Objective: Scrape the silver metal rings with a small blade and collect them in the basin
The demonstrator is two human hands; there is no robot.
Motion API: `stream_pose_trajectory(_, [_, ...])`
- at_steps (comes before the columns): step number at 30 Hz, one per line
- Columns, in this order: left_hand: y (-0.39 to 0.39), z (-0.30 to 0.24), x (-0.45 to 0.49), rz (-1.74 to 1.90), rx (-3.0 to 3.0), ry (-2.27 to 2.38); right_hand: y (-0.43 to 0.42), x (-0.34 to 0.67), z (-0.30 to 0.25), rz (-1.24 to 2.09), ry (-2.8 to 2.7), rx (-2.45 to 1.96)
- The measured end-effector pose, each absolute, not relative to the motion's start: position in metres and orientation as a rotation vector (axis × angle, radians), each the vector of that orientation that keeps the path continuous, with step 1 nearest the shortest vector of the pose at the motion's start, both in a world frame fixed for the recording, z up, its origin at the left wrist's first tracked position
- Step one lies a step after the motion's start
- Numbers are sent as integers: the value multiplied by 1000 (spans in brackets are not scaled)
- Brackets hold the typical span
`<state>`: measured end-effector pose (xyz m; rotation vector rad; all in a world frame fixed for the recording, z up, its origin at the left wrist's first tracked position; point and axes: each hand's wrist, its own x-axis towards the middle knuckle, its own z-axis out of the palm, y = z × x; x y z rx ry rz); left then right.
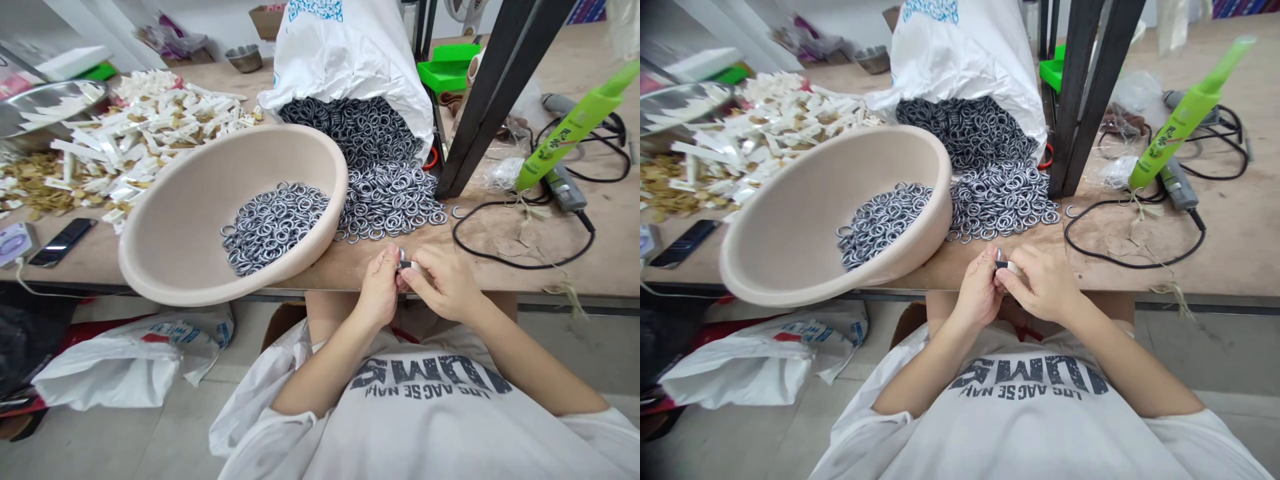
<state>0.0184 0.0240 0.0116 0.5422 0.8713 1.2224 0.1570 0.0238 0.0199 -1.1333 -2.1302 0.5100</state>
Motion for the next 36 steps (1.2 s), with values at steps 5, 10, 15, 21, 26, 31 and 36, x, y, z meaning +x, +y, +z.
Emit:
stream_pose_trajectory(5, [21,7,18,1190,599,839,28,161,16,599,-2127,-1105])
stream_pose_trajectory(10, [14,4,8,1095,817,669,59,178,6,633,-1903,-1481])
stream_pose_trajectory(15, [27,0,-17,1209,829,866,87,162,16,256,-2138,-1655])
stream_pose_trajectory(21, [41,2,-38,1292,775,926,112,144,19,83,-2310,-1717])
stream_pose_trajectory(26, [45,7,-37,1250,630,895,117,152,12,137,-2192,-1642])
stream_pose_trajectory(31, [52,2,-31,1307,674,983,117,142,6,137,-2260,-1582])
stream_pose_trajectory(36, [58,-4,-26,1386,985,1180,117,141,11,299,-2081,-1498])
